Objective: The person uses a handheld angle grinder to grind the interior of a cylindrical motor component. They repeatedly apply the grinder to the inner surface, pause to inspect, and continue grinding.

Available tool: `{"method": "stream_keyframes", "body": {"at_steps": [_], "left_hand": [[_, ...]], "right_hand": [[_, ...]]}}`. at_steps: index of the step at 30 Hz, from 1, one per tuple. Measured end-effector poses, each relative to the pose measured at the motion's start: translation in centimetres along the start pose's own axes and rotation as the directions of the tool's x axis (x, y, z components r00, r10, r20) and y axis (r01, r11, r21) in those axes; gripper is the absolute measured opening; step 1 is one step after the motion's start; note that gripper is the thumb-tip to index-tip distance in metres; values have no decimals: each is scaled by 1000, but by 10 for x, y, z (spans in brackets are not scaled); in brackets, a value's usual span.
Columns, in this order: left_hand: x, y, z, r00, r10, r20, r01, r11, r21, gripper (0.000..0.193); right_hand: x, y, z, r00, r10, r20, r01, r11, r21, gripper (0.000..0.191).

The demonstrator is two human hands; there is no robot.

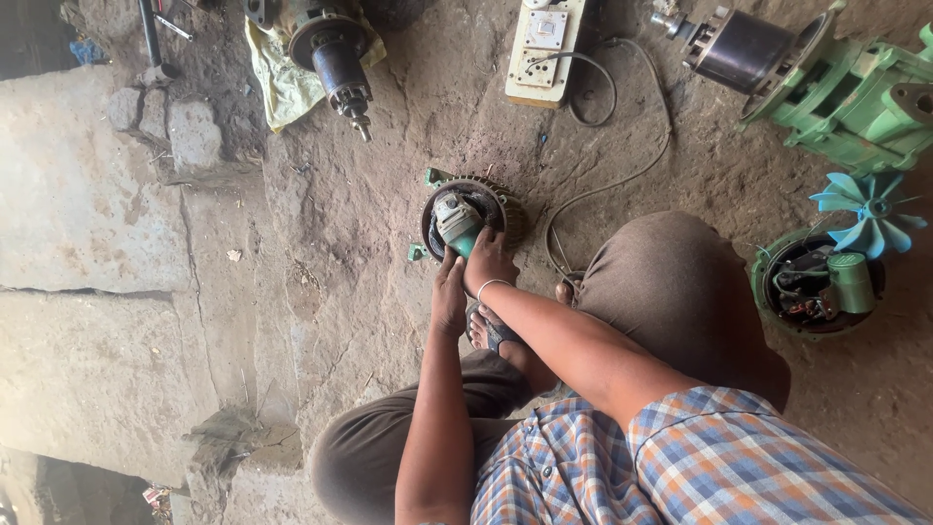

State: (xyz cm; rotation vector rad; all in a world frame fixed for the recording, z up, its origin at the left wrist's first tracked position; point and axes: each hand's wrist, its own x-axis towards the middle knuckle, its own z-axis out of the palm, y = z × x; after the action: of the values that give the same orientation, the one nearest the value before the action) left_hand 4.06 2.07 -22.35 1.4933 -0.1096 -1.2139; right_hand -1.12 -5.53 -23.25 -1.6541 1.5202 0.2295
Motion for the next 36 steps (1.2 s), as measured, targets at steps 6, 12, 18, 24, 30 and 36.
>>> {"method": "stream_keyframes", "body": {"at_steps": [6,12,18,24,30,36], "left_hand": [[-2,6,0,1000,1,-11,0,998,56,65],[-1,10,-2,1000,13,1,-13,998,67,64],[-2,10,-4,1000,10,-4,-9,996,87,64],[-3,12,-4,1000,8,5,-9,994,109,65],[-5,17,-3,999,29,25,-32,991,126,65],[-8,21,-2,999,12,37,-15,995,96,65]], "right_hand": [[-3,-3,0,1000,21,11,-21,1000,19,66],[-5,-5,0,1000,24,7,-24,1000,13,71],[-7,-6,3,998,55,4,-55,998,9,64],[-8,-7,1,999,48,-24,-48,999,25,62],[-15,-11,-5,998,59,-18,-58,997,56,59],[-21,-15,-11,997,78,-22,-77,996,34,62]]}}
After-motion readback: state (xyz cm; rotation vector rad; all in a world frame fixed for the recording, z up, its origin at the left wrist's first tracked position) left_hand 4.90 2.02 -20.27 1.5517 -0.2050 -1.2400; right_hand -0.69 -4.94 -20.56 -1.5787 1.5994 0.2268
